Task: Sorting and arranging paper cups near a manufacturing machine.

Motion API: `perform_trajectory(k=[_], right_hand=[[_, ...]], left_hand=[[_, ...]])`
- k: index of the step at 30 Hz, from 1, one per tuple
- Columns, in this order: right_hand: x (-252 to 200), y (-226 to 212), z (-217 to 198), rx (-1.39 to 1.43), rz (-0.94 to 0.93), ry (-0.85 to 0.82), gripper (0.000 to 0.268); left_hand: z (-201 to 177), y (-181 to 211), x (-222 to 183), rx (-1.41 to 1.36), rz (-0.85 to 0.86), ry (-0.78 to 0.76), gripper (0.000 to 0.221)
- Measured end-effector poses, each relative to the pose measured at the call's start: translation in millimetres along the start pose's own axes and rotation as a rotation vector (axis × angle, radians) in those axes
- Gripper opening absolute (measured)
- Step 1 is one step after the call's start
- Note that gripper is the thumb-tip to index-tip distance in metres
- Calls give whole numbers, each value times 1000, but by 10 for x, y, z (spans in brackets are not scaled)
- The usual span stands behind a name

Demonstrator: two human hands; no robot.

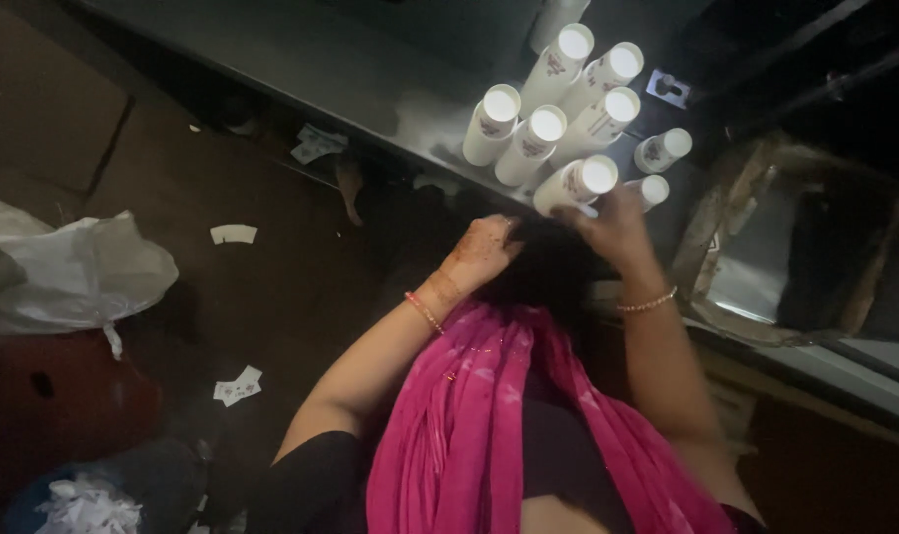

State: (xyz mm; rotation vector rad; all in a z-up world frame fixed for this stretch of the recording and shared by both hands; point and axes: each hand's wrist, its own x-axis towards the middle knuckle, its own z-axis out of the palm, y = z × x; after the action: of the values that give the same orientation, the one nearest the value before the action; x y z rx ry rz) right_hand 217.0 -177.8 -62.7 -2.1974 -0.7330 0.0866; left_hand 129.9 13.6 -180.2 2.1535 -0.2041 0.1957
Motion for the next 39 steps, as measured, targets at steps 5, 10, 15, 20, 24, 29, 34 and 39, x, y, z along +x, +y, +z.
perform_trajectory(k=[5,10,15,20,24,29,34,39], right_hand=[[156,-60,21,10,7,14,50],[213,-185,6,-59,40,-13,47],[182,-169,-20,-58,-6,-10,43],[190,-546,-444,-187,252,-36,43],[346,-771,-972,-131,146,131,22],[1507,-492,-1092,-76,-44,222,29],[2377,-152,-751,-143,-31,180,41],[2481,-42,-615,-153,87,120,56]], left_hand=[[12,-206,-60,-8,-37,-15,33],[149,-575,-190,-30,-95,-26,27],[493,-1253,-363,56,-66,75,25],[839,-1737,-513,595,96,-22,15],[676,-1606,-446,359,218,45,15],[567,-1438,-335,119,24,108,19],[424,-1335,-287,116,-1,85,19],[355,-1277,-277,35,81,172,13]])
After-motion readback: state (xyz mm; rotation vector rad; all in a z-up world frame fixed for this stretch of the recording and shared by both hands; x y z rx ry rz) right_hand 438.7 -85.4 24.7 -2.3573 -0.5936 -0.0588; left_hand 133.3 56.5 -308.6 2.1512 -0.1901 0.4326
